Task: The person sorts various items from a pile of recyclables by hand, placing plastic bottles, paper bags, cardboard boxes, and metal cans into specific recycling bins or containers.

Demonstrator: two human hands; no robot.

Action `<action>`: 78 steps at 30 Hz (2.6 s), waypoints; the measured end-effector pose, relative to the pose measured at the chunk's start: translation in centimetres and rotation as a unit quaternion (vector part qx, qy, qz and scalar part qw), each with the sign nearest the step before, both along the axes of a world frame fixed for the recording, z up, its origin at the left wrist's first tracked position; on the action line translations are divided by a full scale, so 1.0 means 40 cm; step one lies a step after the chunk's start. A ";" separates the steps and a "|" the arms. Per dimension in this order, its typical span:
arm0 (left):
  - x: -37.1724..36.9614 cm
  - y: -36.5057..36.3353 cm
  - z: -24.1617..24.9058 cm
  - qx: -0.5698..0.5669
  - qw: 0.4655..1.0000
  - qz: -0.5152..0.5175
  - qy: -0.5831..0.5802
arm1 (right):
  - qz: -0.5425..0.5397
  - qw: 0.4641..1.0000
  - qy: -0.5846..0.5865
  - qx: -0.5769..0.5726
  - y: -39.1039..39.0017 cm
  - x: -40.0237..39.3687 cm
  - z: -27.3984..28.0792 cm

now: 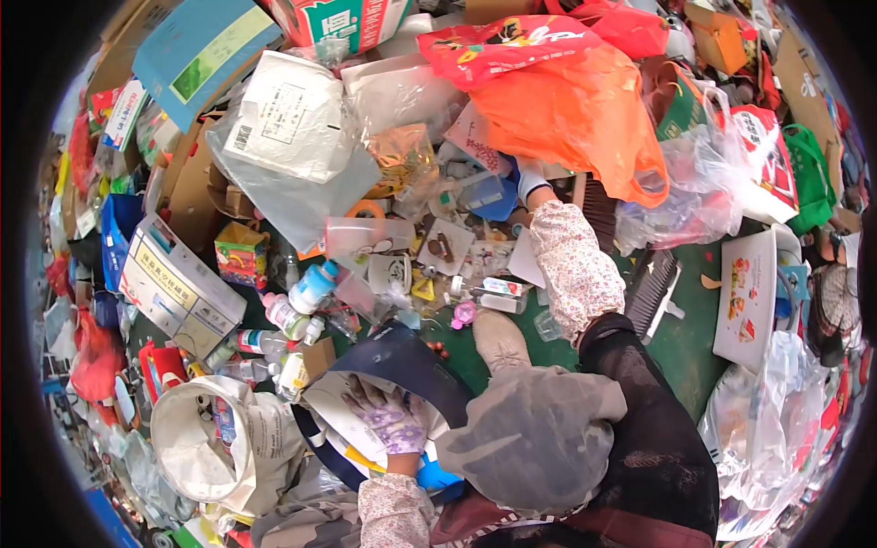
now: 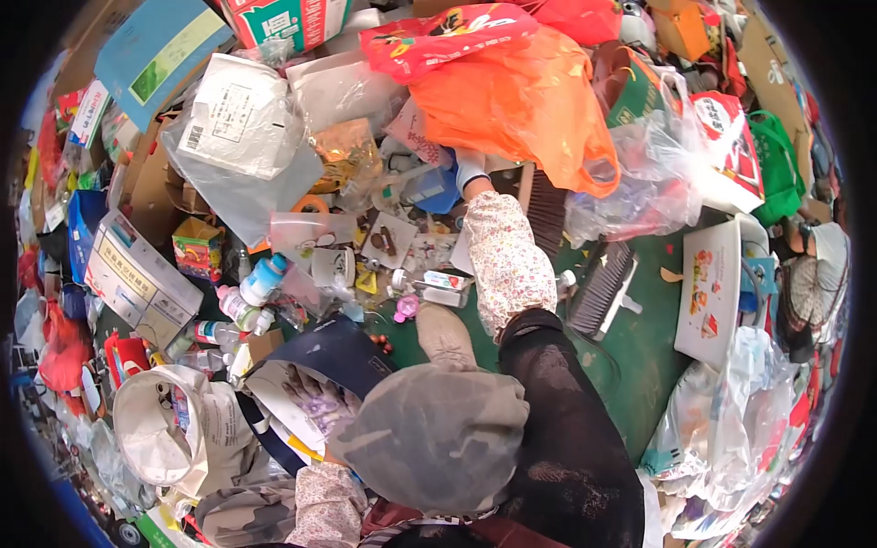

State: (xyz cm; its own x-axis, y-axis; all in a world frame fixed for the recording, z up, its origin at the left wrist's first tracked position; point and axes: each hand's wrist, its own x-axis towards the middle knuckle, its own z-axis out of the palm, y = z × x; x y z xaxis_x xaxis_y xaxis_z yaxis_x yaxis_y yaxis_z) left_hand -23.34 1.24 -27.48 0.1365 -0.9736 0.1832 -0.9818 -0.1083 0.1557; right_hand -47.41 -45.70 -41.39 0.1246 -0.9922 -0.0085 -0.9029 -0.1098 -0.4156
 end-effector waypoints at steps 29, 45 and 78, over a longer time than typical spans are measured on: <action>-0.067 -0.042 0.099 0.119 0.988 0.095 0.011 | -0.010 0.635 -0.695 0.338 0.250 0.044 0.255; -0.011 -0.004 0.050 0.188 0.914 0.119 0.338 | 0.398 0.643 -0.344 0.557 0.837 0.394 0.837; -0.076 0.067 0.192 0.045 0.992 0.113 0.039 | 0.351 0.856 0.018 0.379 0.420 0.481 0.590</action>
State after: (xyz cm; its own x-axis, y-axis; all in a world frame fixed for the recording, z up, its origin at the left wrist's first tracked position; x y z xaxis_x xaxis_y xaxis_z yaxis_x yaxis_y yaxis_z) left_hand -26.39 3.91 -19.81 0.3627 -0.9288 0.0763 -0.9164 -0.3406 0.2102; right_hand -28.18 -28.89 -17.78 0.6740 -0.3806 -0.6331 -0.7387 -0.3418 -0.5809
